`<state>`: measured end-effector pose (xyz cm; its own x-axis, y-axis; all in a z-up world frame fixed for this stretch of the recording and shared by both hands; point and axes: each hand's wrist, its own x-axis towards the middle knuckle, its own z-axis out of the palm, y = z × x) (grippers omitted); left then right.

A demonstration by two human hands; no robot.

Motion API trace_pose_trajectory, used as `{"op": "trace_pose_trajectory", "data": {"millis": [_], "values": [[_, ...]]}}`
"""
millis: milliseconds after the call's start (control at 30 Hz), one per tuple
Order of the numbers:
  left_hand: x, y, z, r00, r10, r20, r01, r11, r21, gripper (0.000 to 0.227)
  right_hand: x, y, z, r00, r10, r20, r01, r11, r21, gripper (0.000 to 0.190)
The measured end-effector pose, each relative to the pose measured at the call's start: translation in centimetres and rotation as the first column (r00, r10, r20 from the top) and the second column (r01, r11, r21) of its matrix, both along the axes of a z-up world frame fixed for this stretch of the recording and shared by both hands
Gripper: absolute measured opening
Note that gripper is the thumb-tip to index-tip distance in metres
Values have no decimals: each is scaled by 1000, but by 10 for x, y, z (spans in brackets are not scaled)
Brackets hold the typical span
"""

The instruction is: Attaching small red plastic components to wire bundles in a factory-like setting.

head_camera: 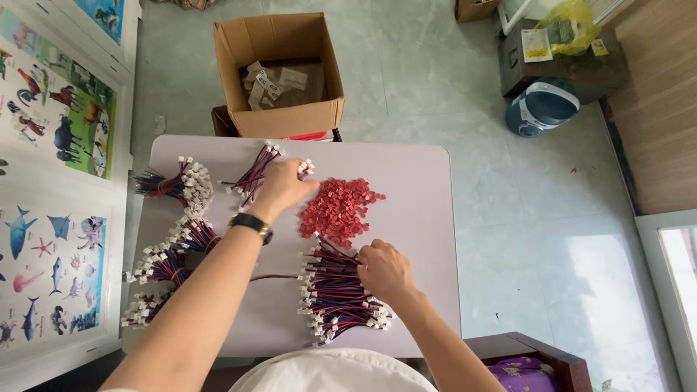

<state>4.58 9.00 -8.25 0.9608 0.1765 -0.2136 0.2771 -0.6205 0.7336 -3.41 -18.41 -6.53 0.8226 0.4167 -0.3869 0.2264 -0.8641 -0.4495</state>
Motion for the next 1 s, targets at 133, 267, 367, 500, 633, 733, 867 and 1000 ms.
{"op": "trace_pose_trajectory", "data": {"millis": [133, 267, 367, 500, 633, 733, 867, 1000], "values": [[11, -7, -26, 993, -115, 18, 103, 937, 334, 26, 5, -8, 18, 992, 81, 100, -85, 996, 29, 15], [14, -14, -26, 978, -207, 34, 172, 882, 439, 26, 12, -18, 26, 999, -40, -28, 45, 971, 233, 18], [11, -17, -8, 985, -174, -8, 164, 908, 387, 27, 20, -21, 21, 949, -167, -266, 279, 837, 470, 21], [-8, -35, 63, 990, -132, 40, 134, 989, -66, 25, 39, -20, 23, 742, -215, -635, 640, 510, 575, 27], [-42, -70, 95, 965, -212, 152, 249, 924, -292, 23, 47, -19, 27, 685, -124, -718, 695, 409, 592, 29], [-54, -81, 99, 959, -245, 146, 279, 908, -313, 24, 49, -16, 35, 714, -74, -696, 673, 347, 654, 35], [-59, -85, 101, 955, -255, 151, 287, 924, -252, 27, 46, -20, 45, 705, -57, -706, 691, 279, 667, 49], [-61, -90, 106, 969, -212, 122, 241, 918, -316, 24, 43, -22, 46, 696, -93, -712, 705, 273, 654, 39]]}}
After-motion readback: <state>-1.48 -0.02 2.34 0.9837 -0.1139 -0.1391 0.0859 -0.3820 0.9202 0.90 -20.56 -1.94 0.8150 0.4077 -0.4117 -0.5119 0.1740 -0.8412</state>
